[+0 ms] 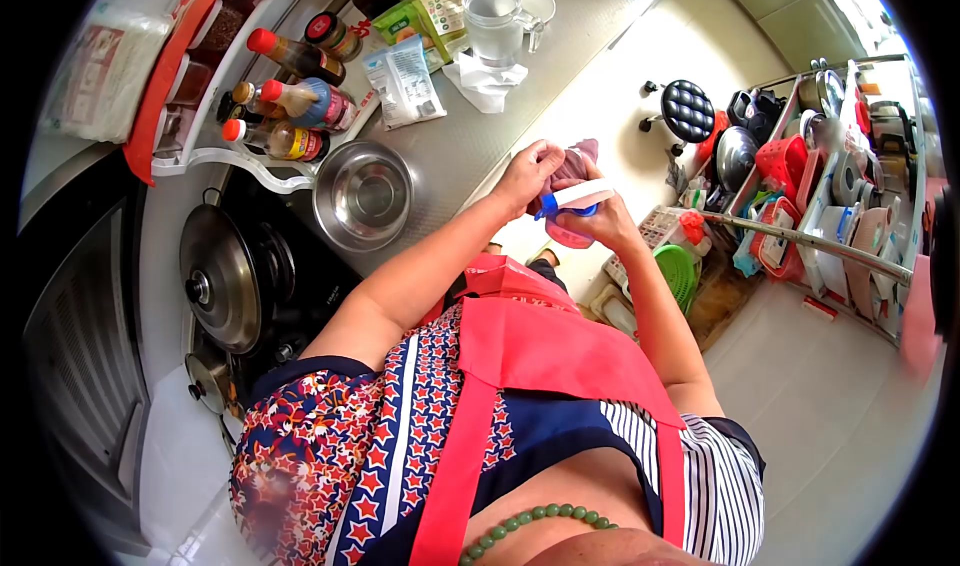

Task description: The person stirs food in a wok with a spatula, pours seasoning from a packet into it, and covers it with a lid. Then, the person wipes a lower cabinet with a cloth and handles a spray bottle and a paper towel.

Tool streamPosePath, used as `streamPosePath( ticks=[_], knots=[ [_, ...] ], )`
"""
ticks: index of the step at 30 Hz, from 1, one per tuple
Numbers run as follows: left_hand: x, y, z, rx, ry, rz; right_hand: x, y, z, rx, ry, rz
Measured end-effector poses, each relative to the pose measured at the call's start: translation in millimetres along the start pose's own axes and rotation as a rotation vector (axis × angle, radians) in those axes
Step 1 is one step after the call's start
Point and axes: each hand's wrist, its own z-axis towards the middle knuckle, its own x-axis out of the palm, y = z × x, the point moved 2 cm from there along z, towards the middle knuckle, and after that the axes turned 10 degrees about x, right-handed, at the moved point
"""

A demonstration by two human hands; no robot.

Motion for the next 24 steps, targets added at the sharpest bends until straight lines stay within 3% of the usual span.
streamPosePath(
  ticks=[5, 7, 10, 13, 16, 19, 20, 24],
  knots=[
    [-9.9, -12.9, 7.9, -0.027, 0.145, -0.013, -5.1, -15.5, 12.2, 0.03, -0.055, 0.066],
    [-28.7, -14.6, 22.5, -0.037, 0.058, 0.375, -6.5, -14.6, 11.9, 0.015, -0.051, 0.115],
    [-51.5, -46.4, 40.3, 0.461, -0.049, 1.241, -8.8, -14.6, 10.9, 0.006, -0.093, 0.099],
    [-66.5, -53.4, 60.0, 0.557, -0.229, 1.731, -13.7, -34.6, 13.3, 0.051, -0.171, 0.054],
    [-76.2, -54.0, 69.3, 0.478, -0.275, 1.856, -15.0, -24.8, 12.2, 0.052, -0.135, 0.087],
    [-93.5, -45.8, 79.9, 0.454, -0.238, 1.788, -12.7, -27.6, 13.7, 0.033, -0.133, 0.109],
    [-104.1, -38.1, 86.4, 0.549, -0.239, 1.771, -12.3, -31.6, 15.6, 0.023, -0.14, 0.111],
    [-116.0, -39.0, 93.9, 0.527, -0.131, 1.737, -12.0, -25.5, 19.9, -0.038, -0.137, 0.129]
  ],
)
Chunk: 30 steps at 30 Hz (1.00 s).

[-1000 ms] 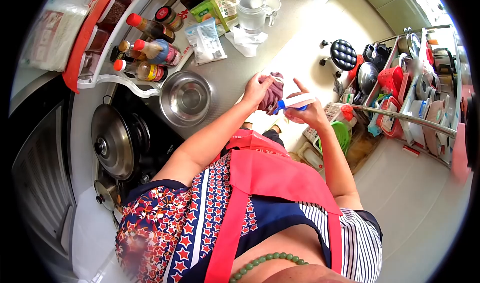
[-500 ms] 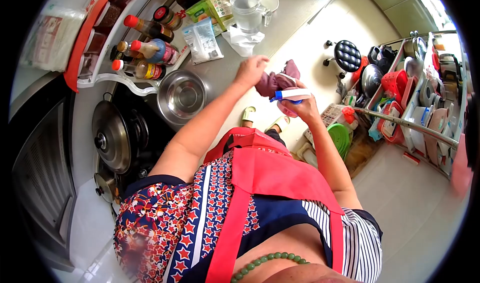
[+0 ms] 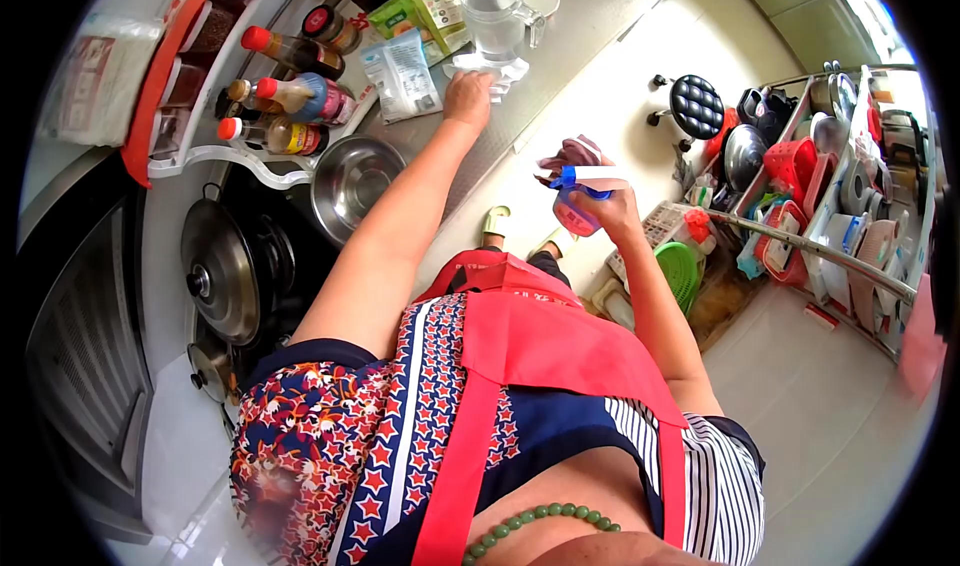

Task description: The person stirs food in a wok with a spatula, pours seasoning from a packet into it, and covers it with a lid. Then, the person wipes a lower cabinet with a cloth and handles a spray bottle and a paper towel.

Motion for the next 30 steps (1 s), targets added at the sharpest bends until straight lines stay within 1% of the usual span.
streamPosePath(
  ticks=[2, 5, 8, 11, 14, 17, 20, 23, 26, 29, 30],
  knots=[
    [4.8, 6.1, 0.6, -0.003, 0.043, -0.052, 3.6, 0.0, 1.8, -0.053, -0.027, 0.067],
    [0.0, 0.4, 12.0, -0.038, 0.172, -0.043, -3.3, 5.6, -1.8, 0.085, -0.026, -0.092],
    [-5.2, -5.3, 25.8, -0.125, 0.321, -0.005, -6.5, 8.1, -1.2, 0.112, -0.008, -0.084],
    [-13.9, -9.9, 31.1, -0.138, 0.377, -0.043, -10.4, 2.1, 0.4, 0.101, -0.045, -0.109],
    [-13.5, -8.7, 33.8, -0.179, 0.388, -0.066, -11.0, -2.6, 2.8, 0.085, -0.059, -0.026],
    [-24.4, -16.3, 41.2, -0.236, 0.496, -0.055, -13.4, 5.0, 0.5, 0.103, -0.047, 0.013],
    [-5.8, -2.2, 47.3, -0.18, 0.528, -0.044, -17.5, -7.6, 3.0, 0.121, -0.062, -0.066],
    [-1.5, 1.9, 53.6, -0.149, 0.603, -0.026, -18.7, -10.3, 1.2, 0.125, -0.077, -0.041],
    [1.0, 5.7, 61.7, -0.097, 0.793, 0.048, -17.8, -1.6, -1.9, 0.107, -0.067, 0.008],
    [-49.8, -22.0, 60.7, -0.275, 0.91, 0.03, -16.9, 0.1, -3.8, 0.152, -0.054, 0.074],
    [-34.8, -12.9, 56.2, -0.279, 0.897, 0.067, -17.7, -0.8, -2.7, 0.133, -0.062, 0.075]
  ],
)
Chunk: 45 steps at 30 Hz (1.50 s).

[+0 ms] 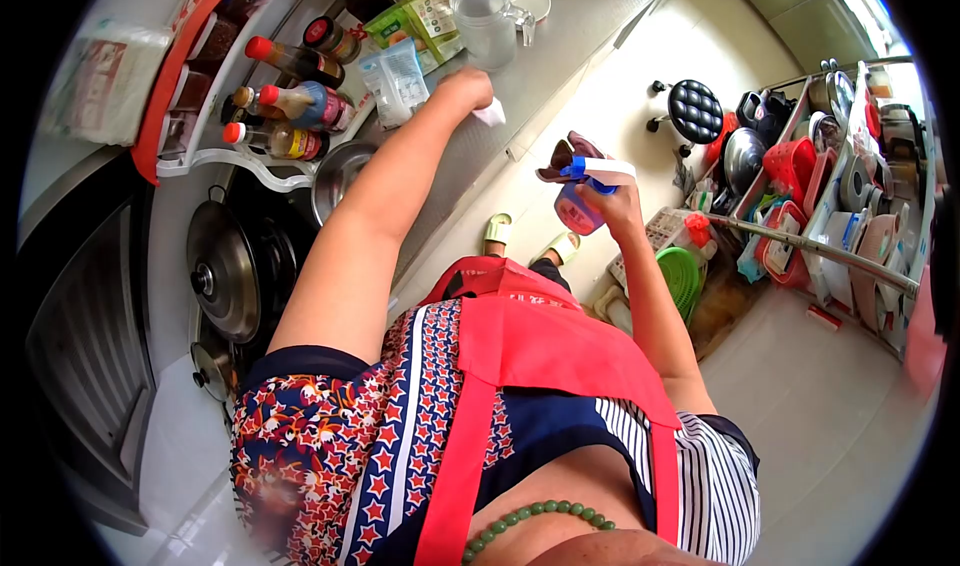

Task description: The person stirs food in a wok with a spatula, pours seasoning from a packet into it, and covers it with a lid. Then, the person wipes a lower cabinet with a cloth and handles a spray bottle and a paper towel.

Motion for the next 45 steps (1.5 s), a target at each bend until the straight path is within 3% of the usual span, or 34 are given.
streamPosePath(
  ticks=[3, 7, 10, 12, 16, 20, 26, 28, 34, 36, 41, 45],
  knots=[
    [22.8, 6.4, -1.7, -0.008, -0.057, -0.034, -5.1, -9.1, 2.0, -0.033, -0.016, -0.005],
    [43.9, -15.7, -47.0, 0.226, -0.575, -0.272, -14.9, -19.2, 4.3, -0.03, 0.005, -0.009],
    [99.4, 2.0, -40.6, 0.298, -0.652, -0.313, -24.4, -22.6, 3.9, -0.044, 0.027, 0.085],
    [116.6, 14.1, -37.6, 0.305, -0.646, -0.24, -28.9, -9.7, -0.4, -0.119, 0.042, 0.12],
    [99.2, -24.9, -59.1, 0.292, -0.633, -0.46, -53.7, -7.0, -9.5, -0.112, 0.051, 0.082],
    [93.7, -76.7, -50.8, 0.24, -0.482, -0.786, -71.1, 1.6, -14.7, -0.065, 0.14, 0.184],
    [81.3, -138.8, -38.1, 0.171, -0.398, -1.239, -106.8, 10.7, -11.9, -0.148, 0.009, -0.02],
    [77.9, -154.2, -36.3, 0.158, -0.422, -1.261, -119.1, 11.8, 0.6, -0.194, 0.012, -0.029],
    [61.3, -180.8, 14.5, 0.117, -0.38, -1.521, -159.5, 30.7, 45.0, -0.104, -0.003, -0.008],
    [54.0, -187.3, 41.0, 0.137, -0.338, -1.511, -170.6, 32.9, 70.0, -0.111, 0.018, 0.11],
    [2.9, -225.0, 109.3, 0.263, -0.254, -1.555, -227.1, 18.3, 133.2, -0.103, -0.124, -0.06],
    [-41.2, -256.3, 150.8, 0.304, -0.149, -1.446, -272.5, 36.0, 164.1, -0.043, -0.2, -0.015]
  ],
)
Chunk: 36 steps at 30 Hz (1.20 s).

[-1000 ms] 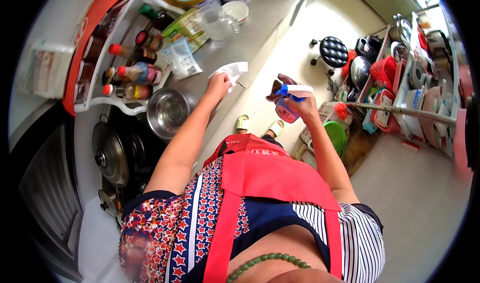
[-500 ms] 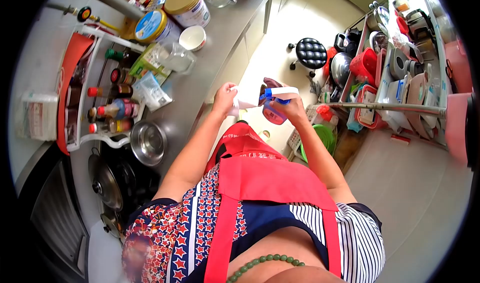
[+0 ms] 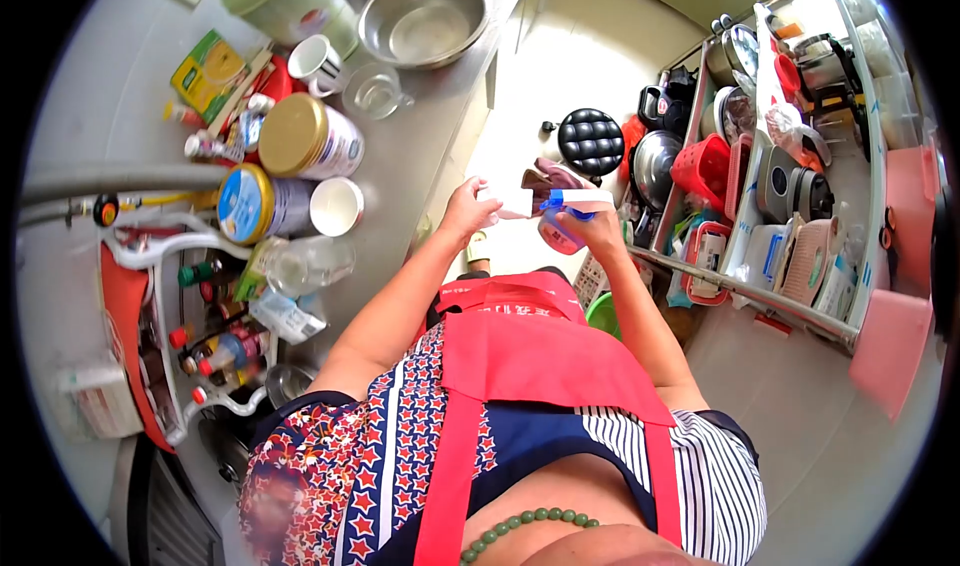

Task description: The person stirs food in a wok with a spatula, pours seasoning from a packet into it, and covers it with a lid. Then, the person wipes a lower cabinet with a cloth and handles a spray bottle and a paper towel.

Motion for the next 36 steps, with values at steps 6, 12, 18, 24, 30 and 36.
streamPosePath(
  ticks=[6, 12, 18, 24, 30, 36],
  knots=[
    [34.5, -27.6, 85.1, 0.028, 0.002, 0.106, -54.8, 2.8, 63.8, -0.049, -0.096, -0.048],
    [75.9, -49.7, 141.5, -0.01, -0.1, 0.021, -107.9, 23.7, 146.5, -0.017, 0.022, -0.175],
    [110.7, -88.8, 203.4, 0.045, -0.142, -0.228, -150.5, 49.5, 221.3, -0.083, 0.05, -0.147],
    [134.9, -144.2, 294.5, 0.121, -0.088, -0.32, -177.4, 57.4, 307.4, -0.149, 0.014, -0.063],
    [154.0, -192.0, 362.1, 0.075, 0.128, -0.165, -201.0, 129.3, 357.0, -0.081, -0.074, 0.038],
    [165.3, -218.9, 397.4, 0.058, 0.137, -0.244, -241.9, 122.8, 414.4, 0.026, -0.202, -0.121]
  ],
)
